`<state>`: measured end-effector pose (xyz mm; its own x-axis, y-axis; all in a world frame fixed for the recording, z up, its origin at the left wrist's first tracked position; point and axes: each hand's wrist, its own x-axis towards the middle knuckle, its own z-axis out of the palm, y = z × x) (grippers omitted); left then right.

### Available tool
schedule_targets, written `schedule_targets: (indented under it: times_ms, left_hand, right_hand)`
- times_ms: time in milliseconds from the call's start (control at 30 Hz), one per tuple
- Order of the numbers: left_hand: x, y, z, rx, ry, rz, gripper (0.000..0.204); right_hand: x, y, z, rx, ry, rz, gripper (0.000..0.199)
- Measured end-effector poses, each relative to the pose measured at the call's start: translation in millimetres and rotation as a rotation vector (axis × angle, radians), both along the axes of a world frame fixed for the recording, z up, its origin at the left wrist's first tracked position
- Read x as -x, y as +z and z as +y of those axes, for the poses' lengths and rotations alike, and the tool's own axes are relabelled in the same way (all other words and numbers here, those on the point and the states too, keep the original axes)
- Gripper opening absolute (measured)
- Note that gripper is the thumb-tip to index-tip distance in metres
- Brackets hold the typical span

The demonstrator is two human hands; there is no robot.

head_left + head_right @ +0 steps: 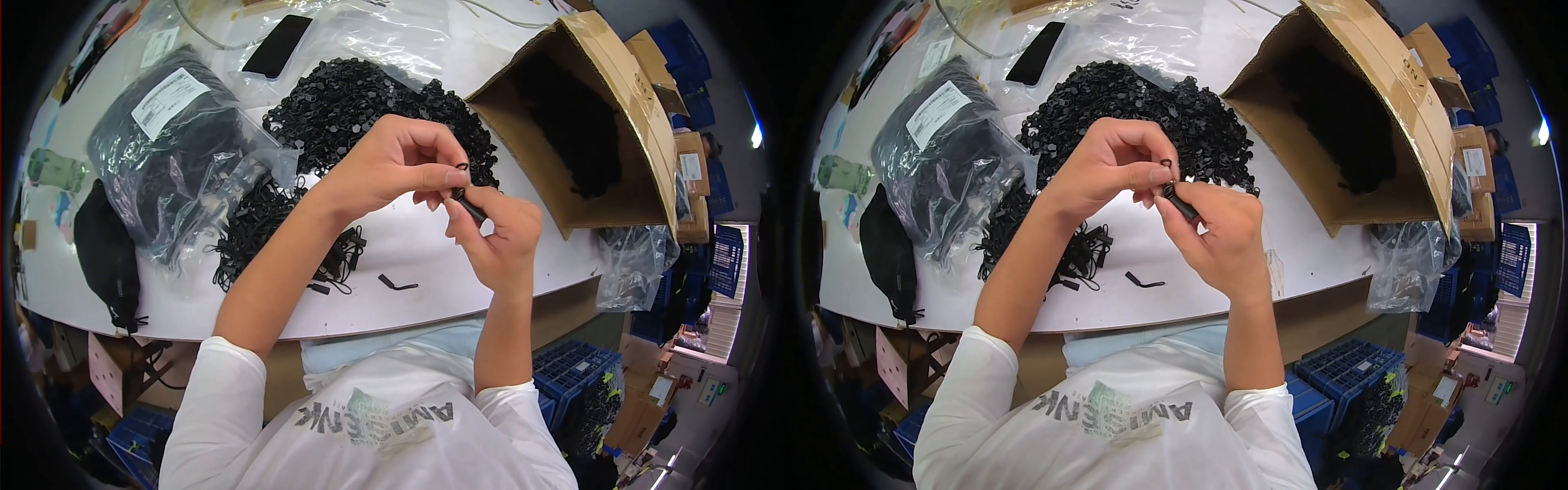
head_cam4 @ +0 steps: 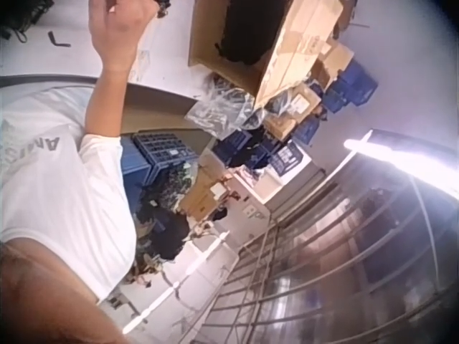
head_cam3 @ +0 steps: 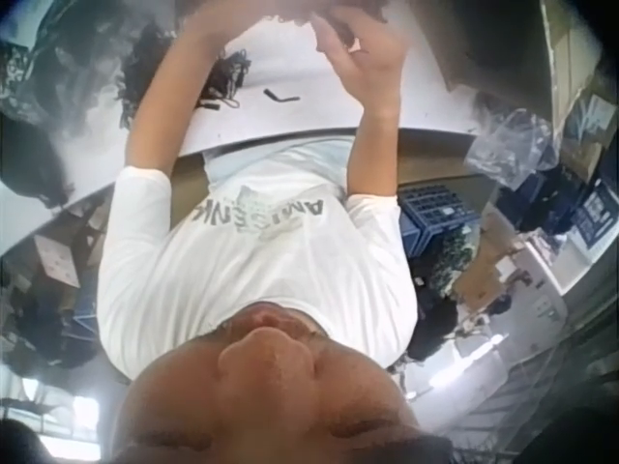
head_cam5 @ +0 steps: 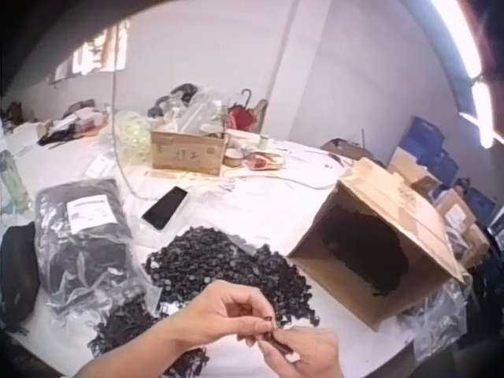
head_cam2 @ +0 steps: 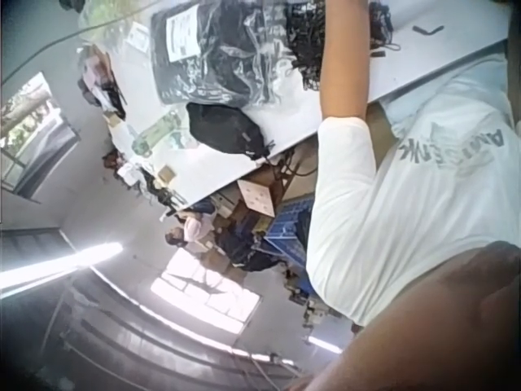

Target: Assembling or sorting small black plastic clips with attached elastic straps on a workbench.

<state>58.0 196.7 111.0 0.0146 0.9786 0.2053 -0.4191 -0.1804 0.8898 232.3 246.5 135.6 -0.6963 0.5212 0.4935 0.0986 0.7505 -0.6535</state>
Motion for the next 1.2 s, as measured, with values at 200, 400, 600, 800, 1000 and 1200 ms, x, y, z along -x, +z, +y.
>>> schedule_targets:
  times_ms: [200,400,600,800,1000,1200]
  left_hand:
    - [-7,-3,2,-0.136,0.183,0.199,0.010]
    - [-1,-11,3,-0.457,0.433,1.241,0.014]
    - [-9,-15,4,-0.379,0.320,1.226,0.014]
    - [-17,-18,6,-0.434,0.472,1.141,0.004]
    - [-20,-17,8,-0.266,0.350,0.642,0.006]
    - [-37,-17,6,-0.226,0.297,0.304,0.009]
  right_hand:
    - [3,0,1,-0.115,-0.041,0.105,0.009]
    - [3,-3,1,-0.058,-0.206,-0.245,0.008]
    - [-1,-18,10,-0.120,-0.202,-0.515,0.014]
    - [0,-21,9,-0.156,-0.304,-0.490,0.013]
    - [0,-16,6,-0.098,-0.367,-0.403,0.018]
    - [-8,-12,7,-0.125,-0.329,-0.216,0.019]
